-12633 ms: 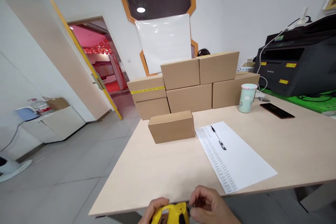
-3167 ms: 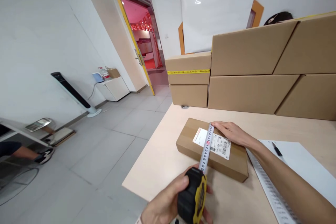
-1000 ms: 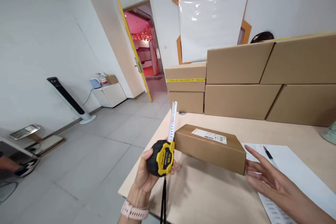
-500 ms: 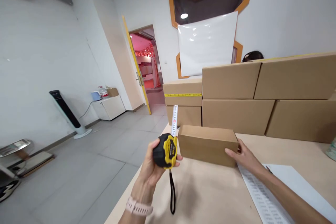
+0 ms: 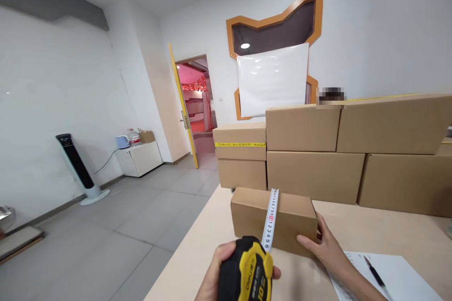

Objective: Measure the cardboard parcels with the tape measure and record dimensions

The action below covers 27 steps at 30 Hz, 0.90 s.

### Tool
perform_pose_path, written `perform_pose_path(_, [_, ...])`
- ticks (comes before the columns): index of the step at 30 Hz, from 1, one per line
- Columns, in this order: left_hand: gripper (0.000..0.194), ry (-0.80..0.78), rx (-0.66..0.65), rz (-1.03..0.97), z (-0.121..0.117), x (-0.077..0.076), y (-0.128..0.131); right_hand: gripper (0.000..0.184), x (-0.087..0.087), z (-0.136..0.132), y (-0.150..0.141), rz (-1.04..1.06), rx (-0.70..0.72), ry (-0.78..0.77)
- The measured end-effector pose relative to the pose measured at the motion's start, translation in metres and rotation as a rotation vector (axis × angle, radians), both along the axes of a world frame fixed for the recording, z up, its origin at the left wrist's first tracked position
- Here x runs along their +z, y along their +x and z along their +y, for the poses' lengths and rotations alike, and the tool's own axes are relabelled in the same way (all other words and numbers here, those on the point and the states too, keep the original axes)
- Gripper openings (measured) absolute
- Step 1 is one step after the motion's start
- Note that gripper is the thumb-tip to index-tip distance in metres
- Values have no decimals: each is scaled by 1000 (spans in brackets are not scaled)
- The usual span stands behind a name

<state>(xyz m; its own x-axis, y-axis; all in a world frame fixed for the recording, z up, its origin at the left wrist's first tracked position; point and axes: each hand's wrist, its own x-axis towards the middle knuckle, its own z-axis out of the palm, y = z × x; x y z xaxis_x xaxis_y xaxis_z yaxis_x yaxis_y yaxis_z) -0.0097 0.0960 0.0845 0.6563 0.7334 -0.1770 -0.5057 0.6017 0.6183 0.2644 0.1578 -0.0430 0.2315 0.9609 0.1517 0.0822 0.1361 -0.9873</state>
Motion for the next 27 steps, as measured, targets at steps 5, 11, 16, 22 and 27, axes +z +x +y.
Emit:
perform_pose_path(5, [57, 6, -13, 21, 3, -4, 1, 85, 4, -1, -1, -45, -16, -31])
perform_pose_path(11, [59, 3, -21, 44, -5, 2, -1, 86, 6, -4, -2, -27, -25, -29])
perform_pose_path(16, [61, 5, -28, 69, -10, 3, 0, 87, 7, -4, -1, -33, -11, -44])
perform_pose_path(22, [63, -8, -42, 50, -10, 0, 0, 87, 7, -3, 0, -75, -8, -46])
perform_pose_path(27, [66, -24, -39, 52, -10, -2, -1, 88, 4, -2, 1, -88, -8, -64])
